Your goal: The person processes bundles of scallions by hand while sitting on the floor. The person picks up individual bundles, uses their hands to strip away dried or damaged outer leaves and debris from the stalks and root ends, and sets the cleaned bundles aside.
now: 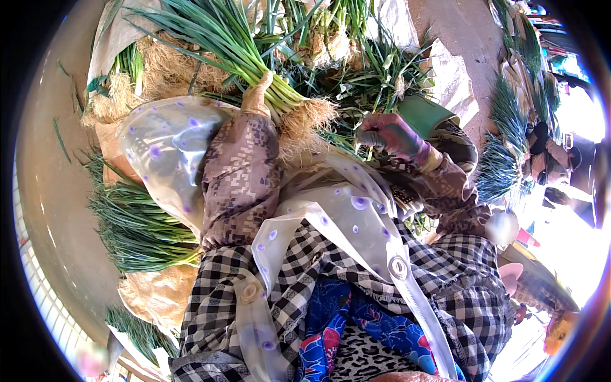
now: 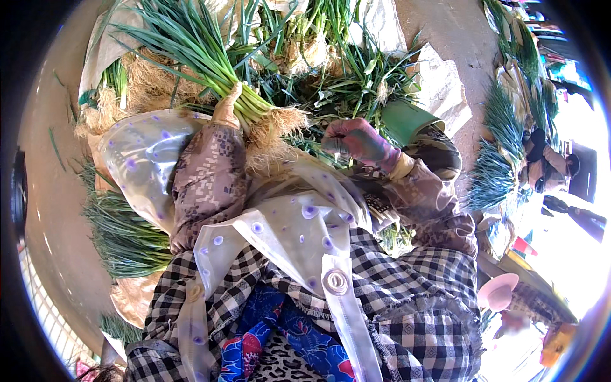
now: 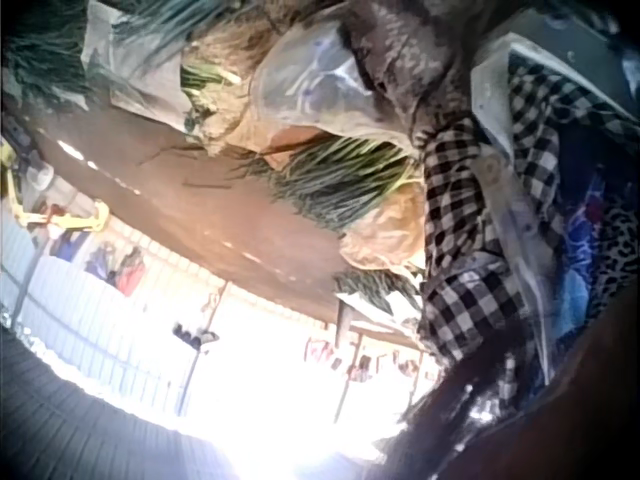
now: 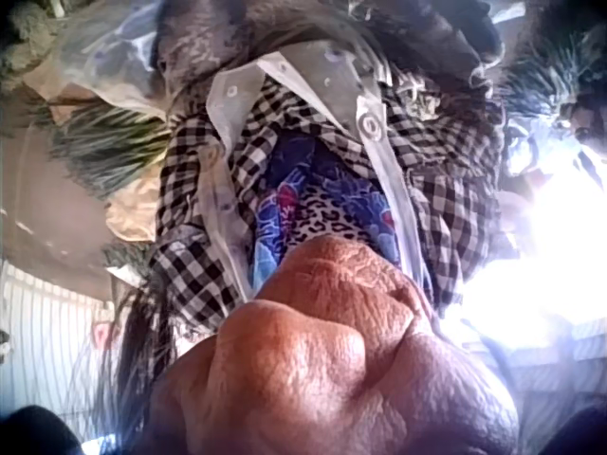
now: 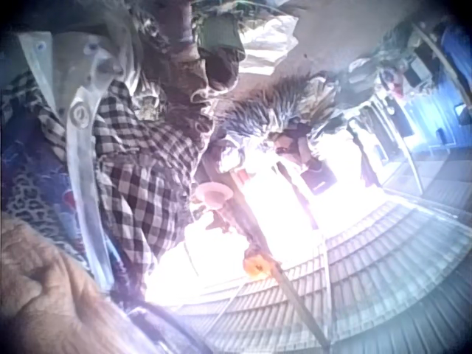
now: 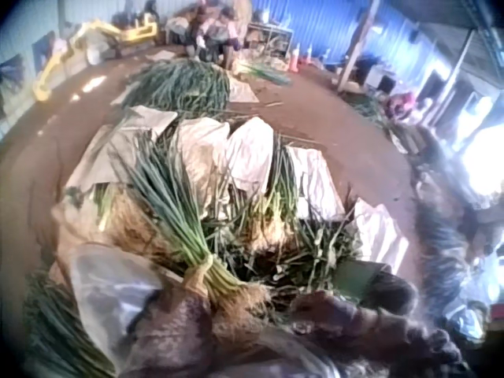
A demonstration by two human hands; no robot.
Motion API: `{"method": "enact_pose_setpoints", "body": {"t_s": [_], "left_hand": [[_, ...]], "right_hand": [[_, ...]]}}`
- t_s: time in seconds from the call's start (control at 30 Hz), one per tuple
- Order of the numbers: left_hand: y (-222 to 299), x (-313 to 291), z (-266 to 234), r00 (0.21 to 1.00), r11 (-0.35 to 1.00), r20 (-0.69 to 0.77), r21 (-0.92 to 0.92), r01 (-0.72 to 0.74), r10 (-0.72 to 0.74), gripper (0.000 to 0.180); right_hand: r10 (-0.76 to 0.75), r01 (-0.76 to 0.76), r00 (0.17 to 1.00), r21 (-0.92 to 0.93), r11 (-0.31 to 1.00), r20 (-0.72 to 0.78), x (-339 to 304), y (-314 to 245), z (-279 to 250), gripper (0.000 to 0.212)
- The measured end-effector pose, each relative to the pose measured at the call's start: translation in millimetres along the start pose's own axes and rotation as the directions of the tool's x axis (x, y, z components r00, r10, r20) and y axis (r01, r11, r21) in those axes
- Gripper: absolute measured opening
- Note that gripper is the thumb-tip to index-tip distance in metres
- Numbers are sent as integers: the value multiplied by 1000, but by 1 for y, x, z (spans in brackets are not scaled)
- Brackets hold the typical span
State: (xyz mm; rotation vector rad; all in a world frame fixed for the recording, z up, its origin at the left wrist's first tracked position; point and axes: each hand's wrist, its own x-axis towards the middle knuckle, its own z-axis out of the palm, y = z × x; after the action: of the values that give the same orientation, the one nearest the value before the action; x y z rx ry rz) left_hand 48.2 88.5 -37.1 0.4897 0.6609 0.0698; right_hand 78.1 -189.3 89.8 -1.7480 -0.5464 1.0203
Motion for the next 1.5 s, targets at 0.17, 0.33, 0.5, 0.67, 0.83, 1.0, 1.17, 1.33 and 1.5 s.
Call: {"method": "enact_pose_setpoints", "body": {"t_s": [0.17, 0.33, 0.5, 0.67, 0.83, 1.0, 1.17, 1.33, 1.5], "left_hand": [[5, -6, 1, 999, 996, 2, 79, 39, -39, 27], [6, -5, -10, 1000, 993, -1, 116, 2, -1, 24], [7, 2, -23, 988, 988, -99, 102, -112, 122, 26], [-4, 13, -23, 993, 968, -115, 241, 67, -40, 32], [-9, -17, 5, 919, 996, 384, -32, -84, 90, 45], [-6, -33, 15, 856, 992, 505, -99, -75, 115, 42], [-1, -44, 23, 926, 993, 359, -41, -110, 117, 13], [-3, -66, 30, 926, 988, 372, 99, -115, 71, 17], [-13, -74, 32, 899, 973, 431, 229, -21, -82, 19]], "right_hand": [[-314, 178, 949, -788, 590, -20, 31, -7, 17, 41], [-611, 468, 785, -743, 478, 101, 103, 30, 58, 25], [-451, 463, 886, -162, 872, 105, 61, -30, 64, 16], [-543, 548, 833, -286, 786, 104, 33, 14, -5, 22], [-408, 424, 900, 95, 901, -152, 61, 30, -1, 64], [-123, 47, 992, 788, 614, 36, 85, 45, 87, 71], [-190, -78, 897, 566, 821, 400, 91, 97, 15, 51], [-240, 279, 915, 75, 957, -325, 95, 11, -17, 16], [-675, 437, 694, -600, 670, -249, 115, -86, 20, 30]]}}
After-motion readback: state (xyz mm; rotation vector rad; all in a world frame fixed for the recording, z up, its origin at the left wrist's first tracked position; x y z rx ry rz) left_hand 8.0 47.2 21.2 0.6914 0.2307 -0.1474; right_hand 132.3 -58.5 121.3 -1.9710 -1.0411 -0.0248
